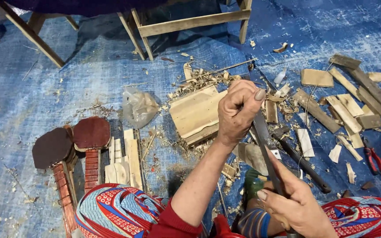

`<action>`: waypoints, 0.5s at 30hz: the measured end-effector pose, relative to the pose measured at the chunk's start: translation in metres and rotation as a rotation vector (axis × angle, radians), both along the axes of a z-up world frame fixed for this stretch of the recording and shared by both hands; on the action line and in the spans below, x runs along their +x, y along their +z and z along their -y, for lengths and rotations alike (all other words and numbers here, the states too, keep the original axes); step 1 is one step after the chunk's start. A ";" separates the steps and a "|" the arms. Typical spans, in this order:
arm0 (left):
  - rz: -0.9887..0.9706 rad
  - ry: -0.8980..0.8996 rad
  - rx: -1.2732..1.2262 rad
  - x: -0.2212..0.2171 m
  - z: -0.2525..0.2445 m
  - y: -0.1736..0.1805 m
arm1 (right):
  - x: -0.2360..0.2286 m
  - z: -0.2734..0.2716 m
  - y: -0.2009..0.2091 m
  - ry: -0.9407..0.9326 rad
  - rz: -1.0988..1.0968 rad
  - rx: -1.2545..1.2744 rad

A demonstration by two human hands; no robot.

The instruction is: The person sits on a blue tarp and uses a curved knife to shave and shape a small piece of wood. They repeatedly scrape the wood, rotate it, and remove shavings by hand. The person also briefly uses a file on the wood before returning to the knife.

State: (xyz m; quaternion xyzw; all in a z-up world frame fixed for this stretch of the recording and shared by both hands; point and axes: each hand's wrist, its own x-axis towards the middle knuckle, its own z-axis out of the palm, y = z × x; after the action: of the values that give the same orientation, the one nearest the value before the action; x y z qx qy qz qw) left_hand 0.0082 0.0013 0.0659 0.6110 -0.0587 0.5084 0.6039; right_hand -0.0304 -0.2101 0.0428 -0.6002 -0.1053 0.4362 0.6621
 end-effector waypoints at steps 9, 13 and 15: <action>-0.064 0.059 0.201 -0.005 -0.011 -0.002 | -0.005 -0.009 -0.004 -0.055 -0.091 0.243; -0.271 0.155 -0.035 -0.041 -0.004 -0.040 | -0.006 -0.006 0.007 0.043 -0.137 0.184; -0.319 0.199 -0.134 -0.068 0.002 -0.070 | -0.002 -0.001 0.006 0.024 -0.155 0.174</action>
State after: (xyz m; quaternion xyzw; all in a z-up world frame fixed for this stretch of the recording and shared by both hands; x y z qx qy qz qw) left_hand -0.0603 -0.0009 -0.0037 0.6451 0.1321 0.4651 0.5916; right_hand -0.0326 -0.2092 0.0486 -0.5035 -0.0985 0.4783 0.7127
